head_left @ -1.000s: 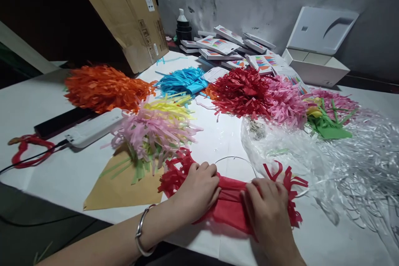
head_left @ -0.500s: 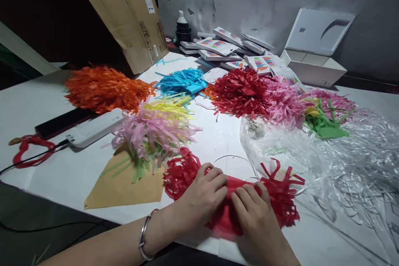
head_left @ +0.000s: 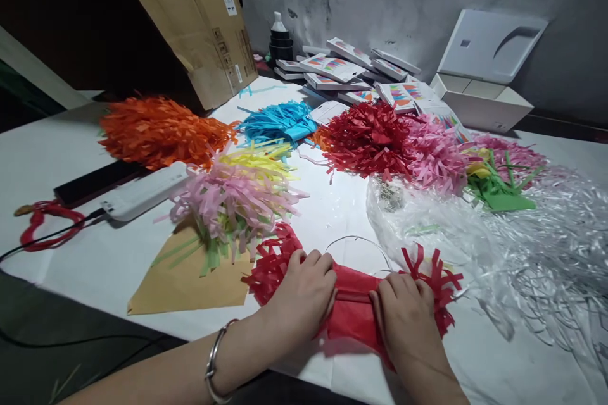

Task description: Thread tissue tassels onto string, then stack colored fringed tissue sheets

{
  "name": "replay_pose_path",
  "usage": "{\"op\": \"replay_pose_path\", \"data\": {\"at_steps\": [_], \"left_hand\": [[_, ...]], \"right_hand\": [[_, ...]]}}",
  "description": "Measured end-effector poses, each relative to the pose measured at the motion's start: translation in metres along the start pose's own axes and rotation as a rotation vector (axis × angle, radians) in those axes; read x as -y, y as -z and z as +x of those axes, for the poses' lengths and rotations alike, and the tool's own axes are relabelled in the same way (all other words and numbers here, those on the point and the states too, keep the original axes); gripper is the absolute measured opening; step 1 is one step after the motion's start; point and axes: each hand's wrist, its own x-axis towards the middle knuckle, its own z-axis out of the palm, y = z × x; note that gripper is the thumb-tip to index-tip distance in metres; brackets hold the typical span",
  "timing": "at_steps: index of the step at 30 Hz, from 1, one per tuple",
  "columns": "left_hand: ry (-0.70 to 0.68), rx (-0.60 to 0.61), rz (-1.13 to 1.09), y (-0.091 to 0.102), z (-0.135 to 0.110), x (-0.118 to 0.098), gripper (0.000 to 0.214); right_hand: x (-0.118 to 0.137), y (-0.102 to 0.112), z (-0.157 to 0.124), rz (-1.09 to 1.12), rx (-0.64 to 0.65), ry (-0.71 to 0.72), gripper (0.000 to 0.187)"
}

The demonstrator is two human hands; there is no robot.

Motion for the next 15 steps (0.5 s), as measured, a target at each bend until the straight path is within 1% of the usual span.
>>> {"op": "replay_pose_path", "data": {"at_steps": [1,3,6,8,9,12,13,15], "left_hand": [[0.007,0.014,0.01,0.002,0.002,-0.001,0.013],[-0.043,0.001,0.025,0.003,0.003,-0.001,0.009],[-0.219,-0.075,0.049,0.001,0.001,0.002,0.004],[-0.306,-0.116,0.06,-0.002,0.0,0.005,0.007],[-0.327,-0.138,0.069,-0.004,-0.001,0.006,0.008],[-0.359,-0.188,0.1,-0.011,0.0,0.008,0.009],[-0.369,-0.197,0.108,-0.013,0.001,0.008,0.01],[-0.367,-0.203,0.094,-0.016,0.004,0.007,0.011]], "right_hand": [[0.002,0.001,0.002,-0.021,-0.015,-0.013,0.027],[0.006,0.004,0.004,0.013,-0.049,0.028,0.024],[0.009,0.008,0.004,0.192,-0.048,0.221,0.023],[0.01,0.006,0.005,0.246,-0.028,0.315,0.021],[0.011,0.005,0.005,0.238,-0.036,0.331,0.023],[0.011,0.0,0.007,0.185,-0.101,0.31,0.027],[0.012,-0.001,0.008,0.188,-0.105,0.291,0.026],[0.016,0.001,0.008,0.235,-0.066,0.256,0.02]]}}
